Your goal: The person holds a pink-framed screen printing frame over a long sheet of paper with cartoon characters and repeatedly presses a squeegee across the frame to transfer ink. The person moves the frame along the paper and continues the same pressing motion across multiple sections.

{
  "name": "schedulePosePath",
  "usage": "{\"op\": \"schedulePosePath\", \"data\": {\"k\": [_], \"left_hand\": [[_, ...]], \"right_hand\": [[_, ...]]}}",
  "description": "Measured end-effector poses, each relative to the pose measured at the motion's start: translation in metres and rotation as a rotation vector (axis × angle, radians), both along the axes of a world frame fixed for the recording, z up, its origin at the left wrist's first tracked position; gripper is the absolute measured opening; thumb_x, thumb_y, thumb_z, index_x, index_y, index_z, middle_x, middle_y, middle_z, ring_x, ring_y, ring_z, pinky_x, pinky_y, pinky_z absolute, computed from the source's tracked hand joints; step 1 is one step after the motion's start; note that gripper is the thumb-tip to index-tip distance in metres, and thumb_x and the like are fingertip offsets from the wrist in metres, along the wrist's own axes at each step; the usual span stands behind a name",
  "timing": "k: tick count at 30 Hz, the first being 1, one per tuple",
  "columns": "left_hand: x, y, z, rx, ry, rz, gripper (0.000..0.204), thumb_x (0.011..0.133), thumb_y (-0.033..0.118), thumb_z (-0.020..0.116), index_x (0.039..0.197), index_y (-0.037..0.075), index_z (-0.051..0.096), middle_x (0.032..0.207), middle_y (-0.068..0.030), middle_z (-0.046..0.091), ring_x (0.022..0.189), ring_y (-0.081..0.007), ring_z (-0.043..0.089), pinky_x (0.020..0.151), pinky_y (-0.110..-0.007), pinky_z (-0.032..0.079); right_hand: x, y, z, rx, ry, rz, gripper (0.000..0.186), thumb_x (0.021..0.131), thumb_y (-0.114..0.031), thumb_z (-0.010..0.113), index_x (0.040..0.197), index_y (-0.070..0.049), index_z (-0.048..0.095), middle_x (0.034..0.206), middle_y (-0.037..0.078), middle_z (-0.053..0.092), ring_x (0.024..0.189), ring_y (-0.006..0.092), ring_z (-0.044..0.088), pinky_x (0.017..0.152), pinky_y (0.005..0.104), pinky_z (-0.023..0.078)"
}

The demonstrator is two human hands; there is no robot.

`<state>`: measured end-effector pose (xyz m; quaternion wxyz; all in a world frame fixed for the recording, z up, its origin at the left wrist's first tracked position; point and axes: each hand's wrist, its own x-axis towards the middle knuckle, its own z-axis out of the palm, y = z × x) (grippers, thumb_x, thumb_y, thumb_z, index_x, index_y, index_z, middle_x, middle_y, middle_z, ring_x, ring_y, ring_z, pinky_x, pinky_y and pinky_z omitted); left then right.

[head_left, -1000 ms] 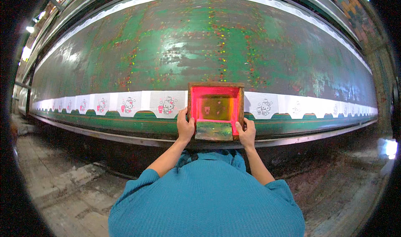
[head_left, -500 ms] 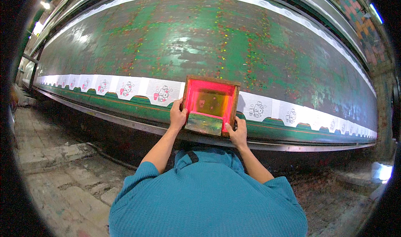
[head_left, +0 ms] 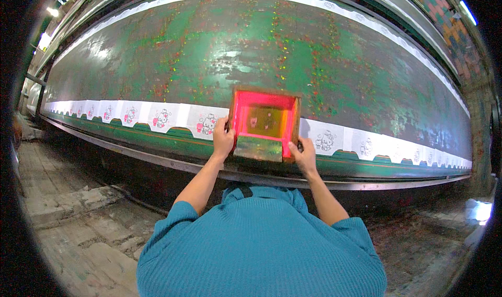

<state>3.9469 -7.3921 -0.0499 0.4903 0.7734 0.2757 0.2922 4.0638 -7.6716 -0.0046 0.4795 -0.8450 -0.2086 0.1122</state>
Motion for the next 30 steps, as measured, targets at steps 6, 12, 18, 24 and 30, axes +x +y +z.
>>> {"op": "schedulePosePath", "data": {"k": [6, 12, 18, 24, 30], "left_hand": [[0.070, 0.046, 0.061, 0.112, -0.221, 0.047, 0.044, 0.078, -0.005, 0.060, 0.123, -0.003, 0.063, 0.105, -0.0164, 0.065, 0.098, -0.0296, 0.066, 0.089, -0.038, 0.054], [0.080, 0.042, 0.064, 0.139, -0.167, 0.067, 0.040, 0.079, -0.005, 0.060, 0.119, -0.004, 0.063, 0.102, -0.0168, 0.063, 0.094, -0.0291, 0.064, 0.085, -0.037, 0.052], [0.027, 0.004, 0.013, 0.074, -0.030, -0.015, 0.042, 0.080, -0.006, 0.061, 0.122, -0.004, 0.061, 0.106, -0.0170, 0.062, 0.100, -0.0305, 0.061, 0.089, -0.037, 0.050], [-0.016, -0.027, -0.014, 0.034, 0.062, -0.046, 0.045, 0.077, -0.006, 0.061, 0.123, -0.004, 0.060, 0.105, -0.0201, 0.060, 0.100, -0.0370, 0.059, 0.091, -0.041, 0.048], [-0.022, -0.030, -0.023, 0.046, 0.082, -0.059, 0.046, 0.076, -0.005, 0.061, 0.122, -0.005, 0.060, 0.107, -0.0224, 0.061, 0.102, -0.0408, 0.059, 0.094, -0.044, 0.048]], "right_hand": [[0.078, 0.051, 0.053, 0.091, -0.176, -0.039, 0.048, 0.092, -0.037, 0.074, 0.121, 0.001, 0.065, 0.105, 0.017, 0.060, 0.097, 0.0305, 0.060, 0.088, 0.0405, 0.048], [0.082, 0.053, 0.053, 0.042, -0.160, -0.054, 0.052, 0.092, -0.038, 0.074, 0.120, 0.004, 0.063, 0.104, 0.017, 0.060, 0.097, 0.0318, 0.060, 0.088, 0.0410, 0.048], [0.022, 0.018, -0.004, -0.016, 0.014, -0.135, 0.045, 0.089, -0.034, 0.077, 0.117, -0.001, 0.067, 0.103, 0.016, 0.061, 0.095, 0.0301, 0.060, 0.086, 0.0398, 0.048], [-0.028, -0.009, -0.048, -0.011, 0.146, -0.260, 0.043, 0.088, -0.030, 0.078, 0.116, 0.000, 0.067, 0.098, 0.014, 0.059, 0.090, 0.0261, 0.059, 0.082, 0.0368, 0.049], [-0.038, -0.018, -0.064, -0.009, 0.207, -0.282, 0.044, 0.089, -0.032, 0.078, 0.117, 0.000, 0.066, 0.102, 0.013, 0.059, 0.092, 0.0264, 0.060, 0.083, 0.0372, 0.050]]}}
